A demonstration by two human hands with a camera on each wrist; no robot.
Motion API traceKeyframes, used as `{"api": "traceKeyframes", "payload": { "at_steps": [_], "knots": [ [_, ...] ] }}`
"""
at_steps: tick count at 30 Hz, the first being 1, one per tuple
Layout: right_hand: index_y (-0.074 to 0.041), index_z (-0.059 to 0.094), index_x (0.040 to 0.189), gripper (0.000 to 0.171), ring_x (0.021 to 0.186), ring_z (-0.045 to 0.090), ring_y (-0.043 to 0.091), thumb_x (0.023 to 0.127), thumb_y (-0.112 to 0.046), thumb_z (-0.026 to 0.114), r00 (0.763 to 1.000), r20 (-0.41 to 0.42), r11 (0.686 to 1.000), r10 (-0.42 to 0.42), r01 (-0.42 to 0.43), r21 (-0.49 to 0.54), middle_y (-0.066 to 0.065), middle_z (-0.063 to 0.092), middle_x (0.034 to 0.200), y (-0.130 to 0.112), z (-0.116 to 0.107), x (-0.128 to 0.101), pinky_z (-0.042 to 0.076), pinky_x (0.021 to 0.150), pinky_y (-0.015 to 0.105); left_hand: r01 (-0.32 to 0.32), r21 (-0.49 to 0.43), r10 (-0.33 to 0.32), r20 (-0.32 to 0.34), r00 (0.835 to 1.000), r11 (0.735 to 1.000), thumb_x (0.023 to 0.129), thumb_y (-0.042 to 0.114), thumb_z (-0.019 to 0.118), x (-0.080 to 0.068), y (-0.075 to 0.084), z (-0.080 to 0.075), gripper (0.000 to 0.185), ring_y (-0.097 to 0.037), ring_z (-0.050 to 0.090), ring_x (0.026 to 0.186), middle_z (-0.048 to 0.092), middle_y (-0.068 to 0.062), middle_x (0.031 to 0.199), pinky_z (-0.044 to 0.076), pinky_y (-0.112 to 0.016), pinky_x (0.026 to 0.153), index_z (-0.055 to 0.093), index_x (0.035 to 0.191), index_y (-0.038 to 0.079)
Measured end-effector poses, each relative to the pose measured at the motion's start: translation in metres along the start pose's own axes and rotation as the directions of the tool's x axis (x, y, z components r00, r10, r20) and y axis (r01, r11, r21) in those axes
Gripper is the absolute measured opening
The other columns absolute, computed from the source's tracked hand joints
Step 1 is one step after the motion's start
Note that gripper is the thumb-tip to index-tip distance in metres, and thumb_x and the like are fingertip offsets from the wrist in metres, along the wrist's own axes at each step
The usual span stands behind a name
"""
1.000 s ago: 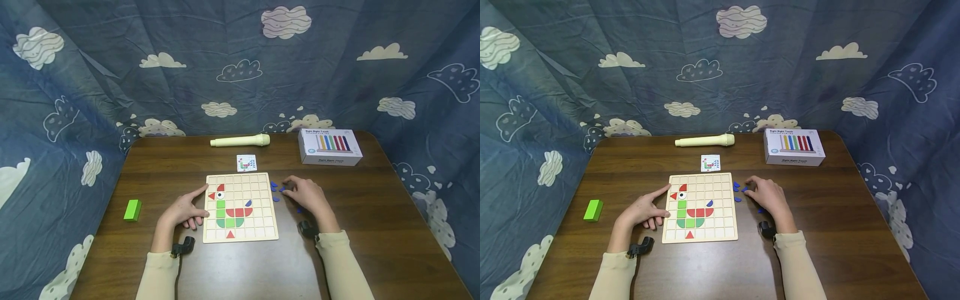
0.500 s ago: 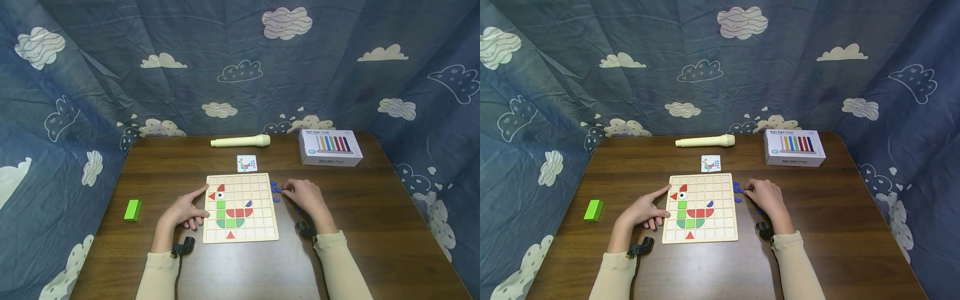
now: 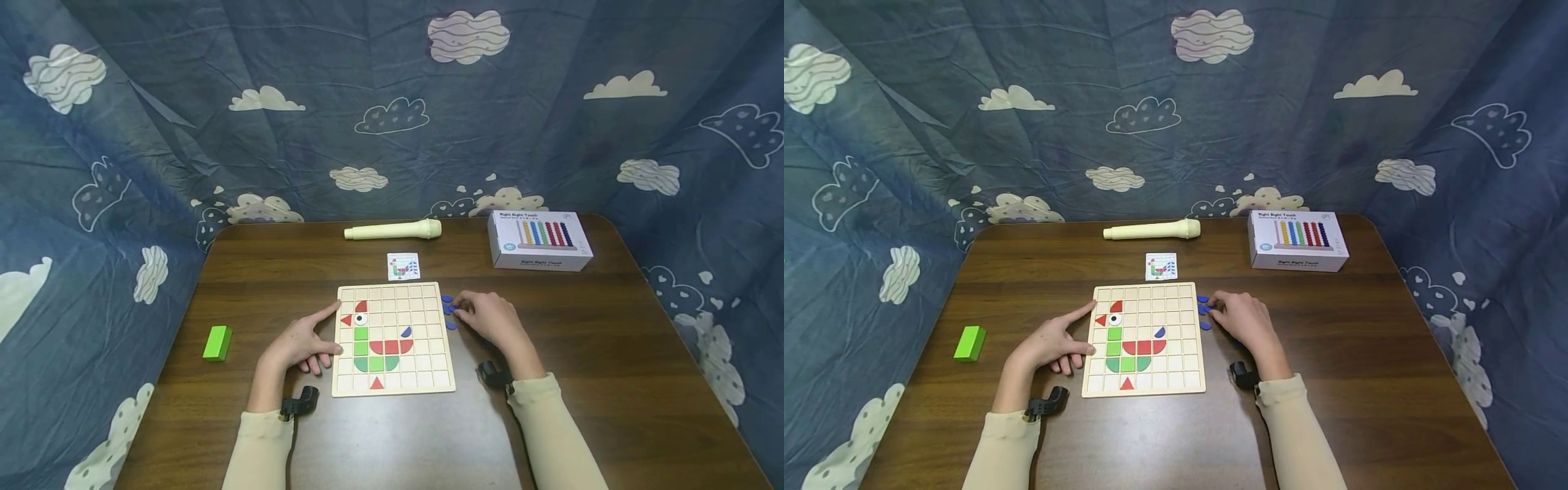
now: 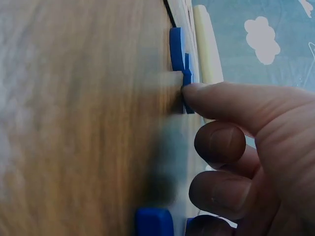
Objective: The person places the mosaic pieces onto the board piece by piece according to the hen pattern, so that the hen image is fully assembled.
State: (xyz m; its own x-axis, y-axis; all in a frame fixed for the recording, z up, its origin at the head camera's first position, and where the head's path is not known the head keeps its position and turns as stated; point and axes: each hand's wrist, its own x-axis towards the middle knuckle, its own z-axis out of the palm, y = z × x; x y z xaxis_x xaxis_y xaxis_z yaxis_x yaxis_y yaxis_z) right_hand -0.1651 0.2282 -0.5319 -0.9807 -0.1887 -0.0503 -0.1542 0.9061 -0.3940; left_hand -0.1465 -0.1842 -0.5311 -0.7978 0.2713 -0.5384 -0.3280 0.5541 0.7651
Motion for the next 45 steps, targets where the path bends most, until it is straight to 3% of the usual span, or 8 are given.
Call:
{"api": "traceKeyframes", "payload": {
  "at_steps": [8,17,23,29,41,45],
  "knots": [
    [-0.018,0.076,0.118,0.025,0.068,0.056,0.015,0.098,-0.034,0.077,0.999,0.044,1.0,0.021,-0.021,0.015,-0.003,0.07,0.081,-0.002,-0.002,0.003,0.041,0.061,0.032,0.001,0.001,-0.001,-0.002,1.0,1.0,0.087,0.029,0.09,0.0,0.001,-0.001,0.099,-0.018,0.067,0.047,0.074,-0.014,0.068,0.05,-0.027,0.044,0.032,0.163,0.052],
    [-0.017,0.078,0.111,0.015,0.062,0.051,0.012,0.099,-0.026,0.075,1.0,-0.008,1.0,-0.008,0.008,0.013,-0.006,0.061,0.071,-0.007,-0.005,0.003,0.037,0.057,0.03,0.011,-0.002,-0.011,-0.004,1.0,1.0,0.087,0.029,0.09,0.0,0.001,0.0,0.099,-0.018,0.066,0.047,0.074,-0.013,0.068,0.049,-0.027,0.044,0.032,0.163,0.051],
    [-0.023,0.078,0.111,0.014,0.061,0.05,0.013,0.098,-0.029,0.077,0.992,0.049,0.99,-0.119,0.116,0.076,-0.005,0.057,0.067,-0.038,-0.008,0.003,0.036,0.057,0.03,0.017,0.0,-0.017,-0.007,1.0,1.0,0.087,0.029,0.09,-0.001,0.001,-0.002,0.099,-0.018,0.066,0.047,0.074,-0.014,0.068,0.049,-0.026,0.044,0.032,0.163,0.052],
    [-0.029,0.078,0.11,0.011,0.065,0.049,0.012,0.099,-0.03,0.076,0.972,0.121,0.979,-0.201,0.197,0.045,-0.008,0.058,0.068,-0.056,0.005,0.007,0.038,0.059,0.029,0.015,0.003,-0.015,-0.003,1.0,1.0,0.086,0.029,0.09,0.0,0.0,-0.002,0.099,-0.018,0.067,0.048,0.075,-0.013,0.068,0.049,-0.026,0.044,0.032,0.163,0.051],
    [-0.029,0.079,0.117,0.018,0.062,0.048,0.012,0.101,-0.027,0.071,0.979,0.113,0.981,-0.167,0.153,0.121,-0.006,0.058,0.066,-0.055,0.015,0.01,0.036,0.058,0.029,0.007,0.007,-0.007,-0.012,1.0,1.0,0.087,0.028,0.09,-0.001,0.001,0.0,0.098,-0.018,0.066,0.047,0.074,-0.014,0.068,0.048,-0.026,0.044,0.033,0.163,0.051],
    [-0.028,0.08,0.115,0.016,0.067,0.051,0.013,0.101,-0.027,0.073,0.981,0.11,0.982,-0.16,0.146,0.124,-0.004,0.069,0.077,-0.054,0.015,0.01,0.04,0.063,0.03,0.008,0.008,-0.008,-0.012,1.0,1.0,0.087,0.028,0.09,-0.001,0.002,0.001,0.098,-0.018,0.067,0.047,0.074,-0.013,0.068,0.049,-0.026,0.044,0.032,0.163,0.051]
  ]
}}
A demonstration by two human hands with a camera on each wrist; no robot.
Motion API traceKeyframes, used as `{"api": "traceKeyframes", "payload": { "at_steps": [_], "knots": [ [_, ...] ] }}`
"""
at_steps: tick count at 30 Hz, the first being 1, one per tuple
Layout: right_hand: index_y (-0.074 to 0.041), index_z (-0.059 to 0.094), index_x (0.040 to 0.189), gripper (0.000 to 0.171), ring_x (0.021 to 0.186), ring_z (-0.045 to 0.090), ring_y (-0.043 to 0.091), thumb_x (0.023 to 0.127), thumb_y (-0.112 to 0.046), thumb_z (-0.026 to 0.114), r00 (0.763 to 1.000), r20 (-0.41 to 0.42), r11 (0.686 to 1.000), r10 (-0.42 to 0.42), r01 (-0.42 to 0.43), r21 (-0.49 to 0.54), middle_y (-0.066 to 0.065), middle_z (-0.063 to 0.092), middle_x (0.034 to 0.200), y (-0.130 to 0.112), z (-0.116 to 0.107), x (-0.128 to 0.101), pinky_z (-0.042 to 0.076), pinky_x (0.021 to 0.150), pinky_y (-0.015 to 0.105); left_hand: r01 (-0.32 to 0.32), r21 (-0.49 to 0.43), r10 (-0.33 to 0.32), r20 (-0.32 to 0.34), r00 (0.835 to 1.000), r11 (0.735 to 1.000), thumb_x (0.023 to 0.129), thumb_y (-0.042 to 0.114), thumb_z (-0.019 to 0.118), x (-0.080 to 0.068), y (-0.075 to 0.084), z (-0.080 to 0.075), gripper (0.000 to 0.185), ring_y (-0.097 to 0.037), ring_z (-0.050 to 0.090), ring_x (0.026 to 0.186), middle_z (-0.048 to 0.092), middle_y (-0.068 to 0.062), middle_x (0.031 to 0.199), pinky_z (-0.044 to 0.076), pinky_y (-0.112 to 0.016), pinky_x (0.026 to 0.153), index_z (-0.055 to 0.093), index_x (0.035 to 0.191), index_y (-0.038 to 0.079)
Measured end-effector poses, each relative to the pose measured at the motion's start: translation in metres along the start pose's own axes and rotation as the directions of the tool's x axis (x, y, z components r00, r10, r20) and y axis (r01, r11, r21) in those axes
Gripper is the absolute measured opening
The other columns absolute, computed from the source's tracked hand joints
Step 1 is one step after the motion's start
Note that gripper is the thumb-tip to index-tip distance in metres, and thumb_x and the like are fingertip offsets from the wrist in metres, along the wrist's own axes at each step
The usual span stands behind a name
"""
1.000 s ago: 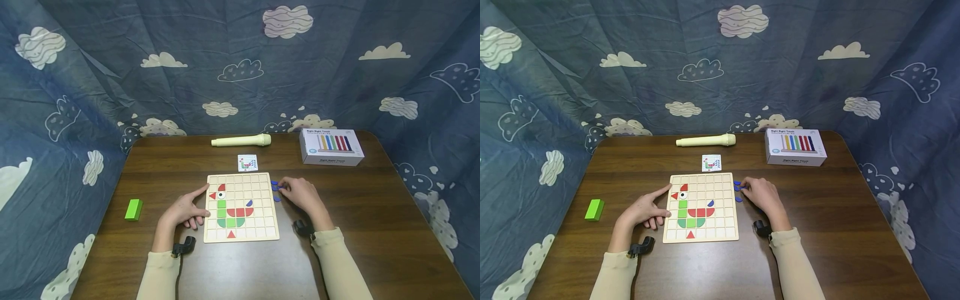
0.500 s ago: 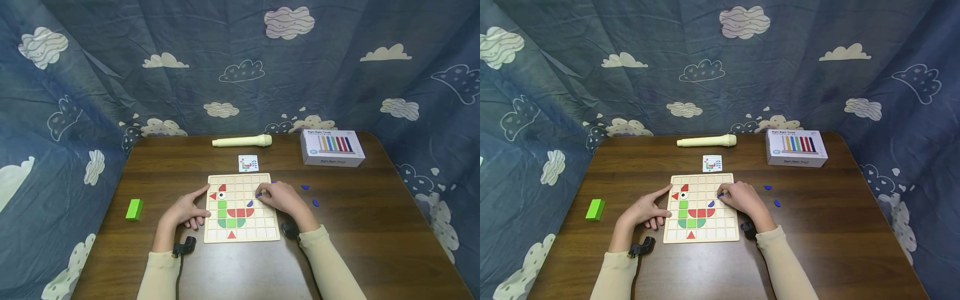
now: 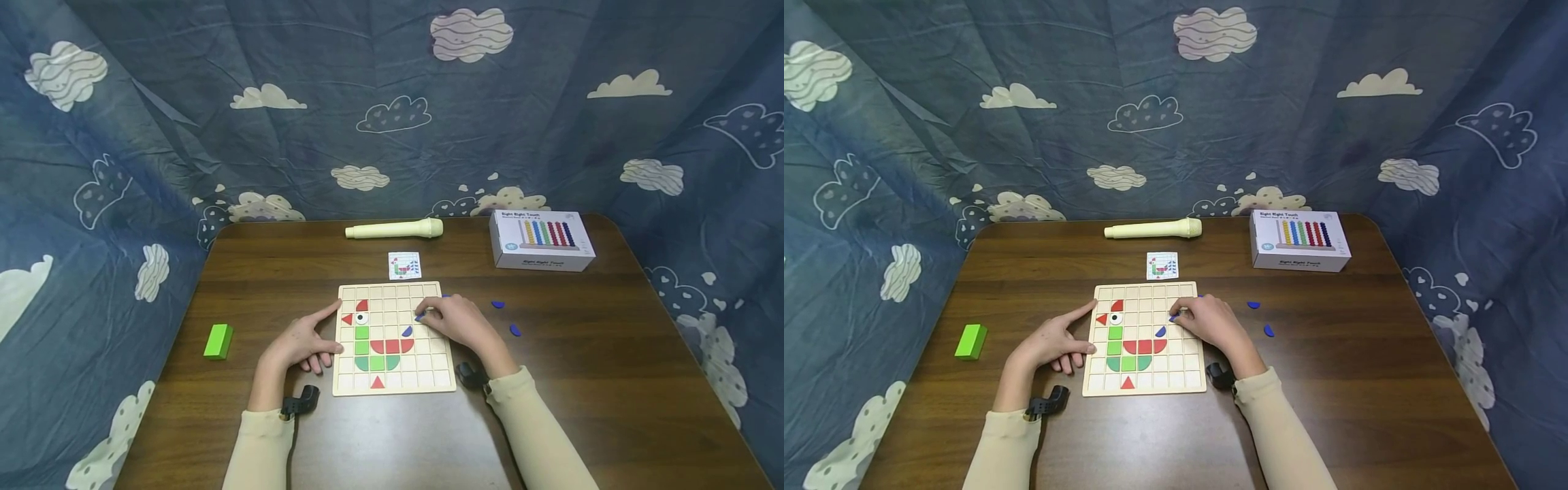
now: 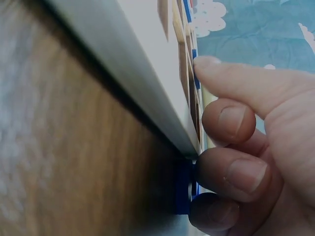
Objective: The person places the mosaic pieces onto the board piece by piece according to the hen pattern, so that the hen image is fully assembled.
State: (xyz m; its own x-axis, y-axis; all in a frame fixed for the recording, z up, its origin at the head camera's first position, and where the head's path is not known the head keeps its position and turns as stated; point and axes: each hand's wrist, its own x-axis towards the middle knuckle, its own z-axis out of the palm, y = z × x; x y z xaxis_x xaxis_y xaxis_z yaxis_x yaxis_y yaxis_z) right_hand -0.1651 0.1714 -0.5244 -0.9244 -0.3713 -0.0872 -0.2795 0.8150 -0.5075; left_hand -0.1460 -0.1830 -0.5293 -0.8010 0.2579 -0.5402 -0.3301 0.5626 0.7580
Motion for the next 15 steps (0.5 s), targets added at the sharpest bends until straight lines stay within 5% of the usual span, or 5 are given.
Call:
{"api": "traceKeyframes", "payload": {
  "at_steps": [4,15],
  "knots": [
    [-0.028,0.081,0.111,0.013,0.07,0.053,0.013,0.1,-0.026,0.075,1.0,-0.014,1.0,-0.005,0.004,-0.003,-0.004,0.076,0.089,0.0,0.001,0.0,0.043,0.067,0.03,0.001,0.001,-0.001,0.002,1.0,1.0,0.087,0.028,0.09,0.0,0.0,0.0,0.098,-0.018,0.066,0.047,0.074,-0.013,0.068,0.049,-0.026,0.044,0.032,0.163,0.051],
    [-0.029,0.08,0.117,0.017,0.066,0.051,0.012,0.101,-0.03,0.074,0.998,-0.051,0.999,0.028,-0.026,0.046,-0.003,0.068,0.076,0.008,-0.01,-0.003,0.04,0.063,0.03,0.002,-0.003,-0.002,0.004,1.0,1.0,0.087,0.029,0.09,0.001,-0.001,-0.001,0.098,-0.019,0.067,0.048,0.074,-0.014,0.068,0.049,-0.026,0.044,0.032,0.163,0.052]
  ]
}}
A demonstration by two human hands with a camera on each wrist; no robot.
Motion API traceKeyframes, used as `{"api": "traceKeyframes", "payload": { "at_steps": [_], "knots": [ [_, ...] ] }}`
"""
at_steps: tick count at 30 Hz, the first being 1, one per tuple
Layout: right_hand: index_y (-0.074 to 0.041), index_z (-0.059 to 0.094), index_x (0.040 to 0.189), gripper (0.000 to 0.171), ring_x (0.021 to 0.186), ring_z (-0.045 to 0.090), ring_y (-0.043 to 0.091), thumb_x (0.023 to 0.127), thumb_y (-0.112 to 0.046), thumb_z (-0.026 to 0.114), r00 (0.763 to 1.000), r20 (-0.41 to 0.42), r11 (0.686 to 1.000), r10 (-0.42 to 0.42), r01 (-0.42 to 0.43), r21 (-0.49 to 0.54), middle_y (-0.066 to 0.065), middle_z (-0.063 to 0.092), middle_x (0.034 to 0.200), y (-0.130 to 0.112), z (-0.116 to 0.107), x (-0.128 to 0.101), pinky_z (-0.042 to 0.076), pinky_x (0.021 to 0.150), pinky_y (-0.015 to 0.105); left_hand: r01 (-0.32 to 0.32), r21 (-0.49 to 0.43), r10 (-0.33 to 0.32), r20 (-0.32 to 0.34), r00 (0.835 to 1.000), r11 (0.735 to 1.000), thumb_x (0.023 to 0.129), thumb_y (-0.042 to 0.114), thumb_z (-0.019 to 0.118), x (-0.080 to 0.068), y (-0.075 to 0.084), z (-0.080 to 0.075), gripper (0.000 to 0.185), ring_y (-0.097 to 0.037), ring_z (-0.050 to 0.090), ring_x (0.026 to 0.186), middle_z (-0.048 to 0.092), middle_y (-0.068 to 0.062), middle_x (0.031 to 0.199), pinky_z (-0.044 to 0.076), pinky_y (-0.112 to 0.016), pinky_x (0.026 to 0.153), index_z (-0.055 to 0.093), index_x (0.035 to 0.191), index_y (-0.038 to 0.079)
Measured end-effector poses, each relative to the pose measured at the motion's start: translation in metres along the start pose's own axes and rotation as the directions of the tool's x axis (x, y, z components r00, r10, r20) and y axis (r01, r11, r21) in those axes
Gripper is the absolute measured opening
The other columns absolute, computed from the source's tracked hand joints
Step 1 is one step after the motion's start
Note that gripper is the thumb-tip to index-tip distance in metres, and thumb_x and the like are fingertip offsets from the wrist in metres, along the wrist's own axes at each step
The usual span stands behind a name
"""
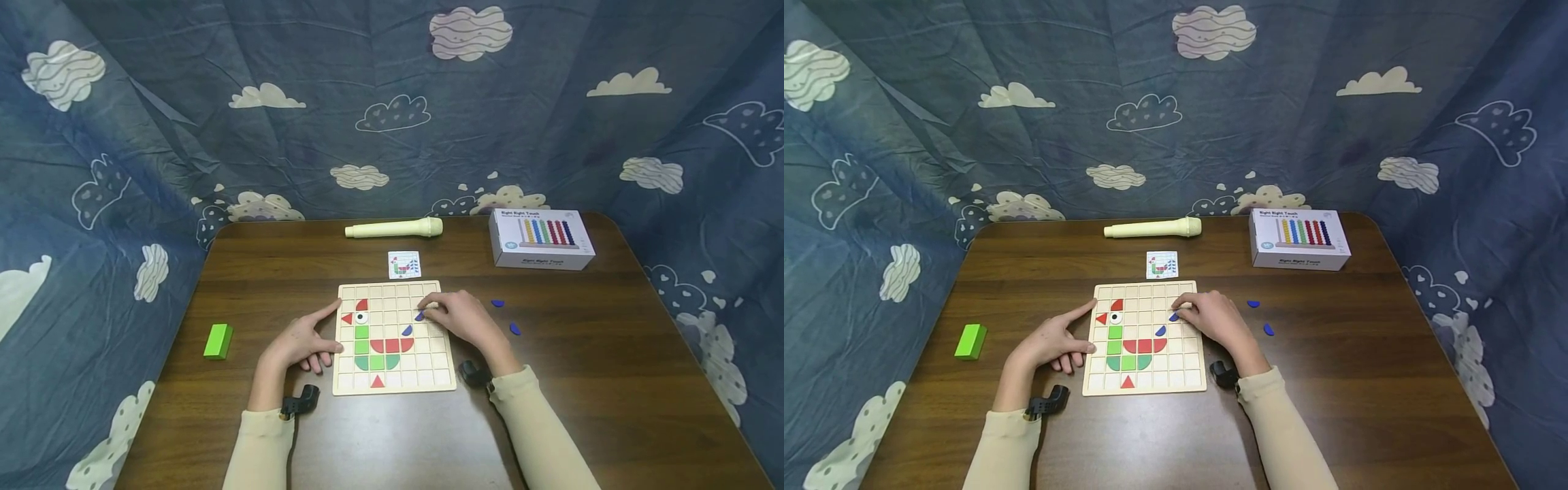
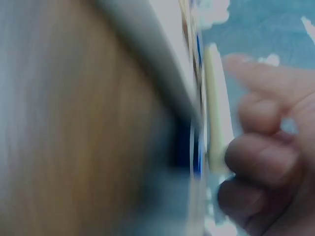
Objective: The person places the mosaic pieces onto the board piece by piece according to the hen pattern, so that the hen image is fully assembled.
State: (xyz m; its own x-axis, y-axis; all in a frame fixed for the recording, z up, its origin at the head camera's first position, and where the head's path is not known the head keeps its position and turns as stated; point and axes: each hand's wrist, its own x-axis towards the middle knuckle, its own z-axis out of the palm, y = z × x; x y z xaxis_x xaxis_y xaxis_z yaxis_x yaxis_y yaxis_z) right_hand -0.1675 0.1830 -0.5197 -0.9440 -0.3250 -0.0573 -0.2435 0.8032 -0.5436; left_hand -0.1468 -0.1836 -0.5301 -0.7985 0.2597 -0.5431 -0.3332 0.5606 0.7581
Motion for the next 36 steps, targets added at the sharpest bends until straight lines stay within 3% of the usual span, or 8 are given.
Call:
{"api": "traceKeyframes", "payload": {
  "at_steps": [6,11,16,25,30,36],
  "knots": [
    [-0.02,0.077,0.12,0.022,0.06,0.046,0.016,0.101,-0.03,0.074,0.988,-0.086,0.991,0.125,-0.12,0.063,-0.001,0.053,0.066,0.03,-0.03,-0.01,0.037,0.058,0.032,0.003,-0.003,-0.003,0.003,1.0,1.0,0.087,0.029,0.09,0.0,0.0,0.0,0.098,-0.019,0.067,0.048,0.074,-0.014,0.069,0.05,-0.027,0.044,0.032,0.163,0.052],
    [-0.017,0.077,0.109,0.02,0.065,0.049,0.016,0.095,-0.032,0.081,0.989,0.053,0.986,0.136,-0.14,0.086,0.0,0.056,0.069,0.044,-0.037,-0.016,0.038,0.06,0.031,0.002,-0.004,-0.002,0.002,1.0,1.0,0.087,0.03,0.09,0.0,0.0,-0.001,0.098,-0.019,0.067,0.048,0.074,-0.014,0.069,0.05,-0.027,0.044,0.032,0.163,0.052],
    [-0.017,0.074,0.104,0.021,0.064,0.05,0.014,0.09,-0.026,0.086,0.974,0.199,0.988,0.104,-0.123,0.09,-0.002,0.056,0.069,0.037,-0.027,-0.016,0.038,0.06,0.029,-0.004,-0.004,0.004,0.003,1.0,1.0,0.087,0.03,0.09,0.0,0.0,0.001,0.098,-0.019,0.067,0.048,0.074,-0.014,0.068,0.05,-0.027,0.044,0.033,0.163,0.052],
    [-0.018,0.077,0.101,0.006,0.066,0.052,0.015,0.095,-0.018,0.078,0.973,0.208,0.994,0.101,-0.11,0.029,0.0,0.059,0.073,0.036,-0.024,-0.015,0.041,0.06,0.03,-0.003,0.002,0.003,0.004,1.0,1.0,0.087,0.029,0.09,0.001,0.001,0.002,0.098,-0.019,0.067,0.048,0.074,-0.014,0.068,0.05,-0.027,0.044,0.033,0.163,0.051],
    [-0.02,0.077,0.099,0.005,0.063,0.05,0.013,0.095,-0.02,0.079,0.985,0.158,0.998,0.068,-0.068,-0.008,-0.003,0.055,0.068,0.028,-0.027,-0.017,0.039,0.059,0.028,0.004,-0.001,-0.004,0.006,1.0,1.0,0.087,0.029,0.09,0.001,0.001,0.001,0.099,-0.019,0.067,0.048,0.074,-0.014,0.069,0.051,-0.027,0.045,0.032,0.163,0.051],
    [-0.027,0.077,0.102,0.006,0.063,0.045,0.009,0.096,-0.027,0.08,0.985,0.148,0.995,-0.085,0.092,-0.039,-0.008,0.056,0.069,-0.001,-0.017,-0.015,0.035,0.059,0.025,0.003,-0.001,-0.003,0.002,1.0,1.0,0.086,0.029,0.09,0.001,-0.001,0.001,0.098,-0.019,0.067,0.048,0.074,-0.014,0.068,0.05,-0.027,0.045,0.033,0.163,0.052]
  ]
}}
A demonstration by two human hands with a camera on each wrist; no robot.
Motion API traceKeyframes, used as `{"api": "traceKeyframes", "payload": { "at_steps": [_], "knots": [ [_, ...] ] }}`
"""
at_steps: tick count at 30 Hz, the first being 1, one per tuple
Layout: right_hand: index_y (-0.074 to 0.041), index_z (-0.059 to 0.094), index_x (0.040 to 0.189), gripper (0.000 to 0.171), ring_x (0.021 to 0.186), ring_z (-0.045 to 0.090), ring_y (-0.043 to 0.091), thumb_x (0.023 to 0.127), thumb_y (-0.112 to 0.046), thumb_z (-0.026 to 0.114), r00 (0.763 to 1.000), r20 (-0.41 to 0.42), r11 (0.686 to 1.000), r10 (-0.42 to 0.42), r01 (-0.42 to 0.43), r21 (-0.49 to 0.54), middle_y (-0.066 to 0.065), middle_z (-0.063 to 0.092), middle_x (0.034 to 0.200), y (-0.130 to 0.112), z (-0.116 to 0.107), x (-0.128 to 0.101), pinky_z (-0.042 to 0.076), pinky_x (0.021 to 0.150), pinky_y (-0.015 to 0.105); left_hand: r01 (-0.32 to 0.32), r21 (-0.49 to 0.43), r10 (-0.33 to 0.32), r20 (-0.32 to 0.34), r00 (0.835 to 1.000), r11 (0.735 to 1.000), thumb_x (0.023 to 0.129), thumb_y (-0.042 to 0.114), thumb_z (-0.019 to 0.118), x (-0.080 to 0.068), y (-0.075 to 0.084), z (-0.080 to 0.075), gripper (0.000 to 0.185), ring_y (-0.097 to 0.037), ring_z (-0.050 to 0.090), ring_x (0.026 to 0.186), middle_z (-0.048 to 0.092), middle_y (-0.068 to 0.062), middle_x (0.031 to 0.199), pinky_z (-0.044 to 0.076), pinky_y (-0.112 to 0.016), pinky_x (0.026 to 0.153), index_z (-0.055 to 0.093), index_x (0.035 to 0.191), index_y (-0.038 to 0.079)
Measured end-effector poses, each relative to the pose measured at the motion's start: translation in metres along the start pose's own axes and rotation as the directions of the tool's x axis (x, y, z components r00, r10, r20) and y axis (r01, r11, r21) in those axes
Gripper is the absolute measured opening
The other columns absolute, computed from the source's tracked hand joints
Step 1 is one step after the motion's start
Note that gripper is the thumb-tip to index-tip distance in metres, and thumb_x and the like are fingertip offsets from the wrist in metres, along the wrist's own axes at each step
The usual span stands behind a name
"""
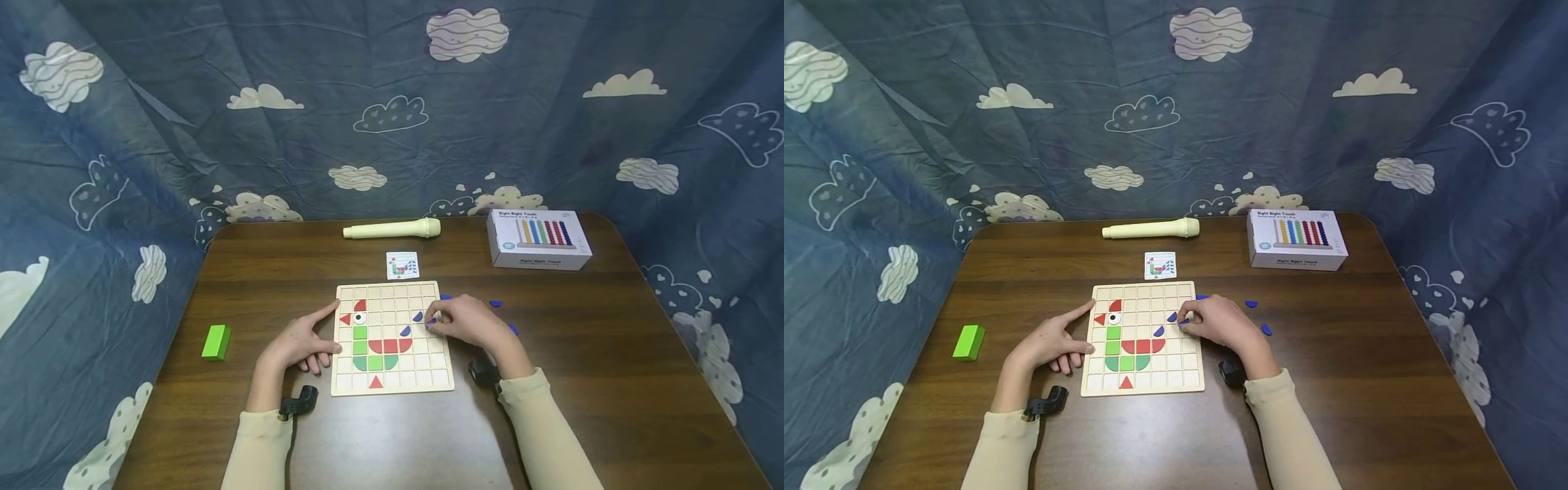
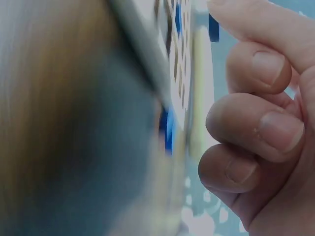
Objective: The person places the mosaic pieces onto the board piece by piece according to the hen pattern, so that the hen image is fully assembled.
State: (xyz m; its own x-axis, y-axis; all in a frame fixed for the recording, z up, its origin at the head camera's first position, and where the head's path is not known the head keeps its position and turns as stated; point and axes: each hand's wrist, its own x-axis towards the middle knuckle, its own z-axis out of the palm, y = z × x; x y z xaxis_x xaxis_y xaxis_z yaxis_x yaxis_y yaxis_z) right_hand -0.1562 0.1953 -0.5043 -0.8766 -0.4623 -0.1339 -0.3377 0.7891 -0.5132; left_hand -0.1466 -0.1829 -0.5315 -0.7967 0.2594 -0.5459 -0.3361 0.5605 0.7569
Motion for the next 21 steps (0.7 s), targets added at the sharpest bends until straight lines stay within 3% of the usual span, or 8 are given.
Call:
{"api": "traceKeyframes", "payload": {
  "at_steps": [4,12,21],
  "knots": [
    [-0.03,0.077,0.103,0.008,0.061,0.042,0.006,0.098,-0.024,0.077,0.998,0.027,0.998,-0.061,0.062,-0.019,-0.011,0.056,0.07,-0.013,0.013,0.005,0.033,0.058,0.023,-0.001,0.0,0.001,0.0,1.0,1.0,0.086,0.03,0.09,0.001,-0.001,0.001,0.098,-0.019,0.067,0.048,0.074,-0.014,0.069,0.05,-0.026,0.044,0.033,0.163,0.052],
    [-0.03,0.079,0.102,0.01,0.055,0.033,0.006,0.098,-0.021,0.076,0.999,0.022,0.999,-0.034,0.034,-0.012,-0.012,0.05,0.061,-0.014,0.02,0.006,0.027,0.054,0.023,0.002,0.001,-0.002,0.001,1.0,1.0,0.087,0.029,0.09,0.0,0.001,0.001,0.098,-0.019,0.067,0.048,0.074,-0.014,0.069,0.049,-0.026,0.044,0.032,0.163,0.051],
    [-0.029,0.08,0.105,0.009,0.062,0.041,0.009,0.098,-0.024,0.076,0.999,0.031,1.0,-0.019,0.02,-0.013,-0.009,0.072,0.084,-0.013,0.018,0.01,0.032,0.058,0.025,0.005,0.0,-0.005,0.0,1.0,1.0,0.087,0.028,0.09,-0.001,0.001,-0.001,0.098,-0.019,0.067,0.048,0.074,-0.014,0.068,0.05,-0.027,0.045,0.032,0.164,0.051]
  ]
}}
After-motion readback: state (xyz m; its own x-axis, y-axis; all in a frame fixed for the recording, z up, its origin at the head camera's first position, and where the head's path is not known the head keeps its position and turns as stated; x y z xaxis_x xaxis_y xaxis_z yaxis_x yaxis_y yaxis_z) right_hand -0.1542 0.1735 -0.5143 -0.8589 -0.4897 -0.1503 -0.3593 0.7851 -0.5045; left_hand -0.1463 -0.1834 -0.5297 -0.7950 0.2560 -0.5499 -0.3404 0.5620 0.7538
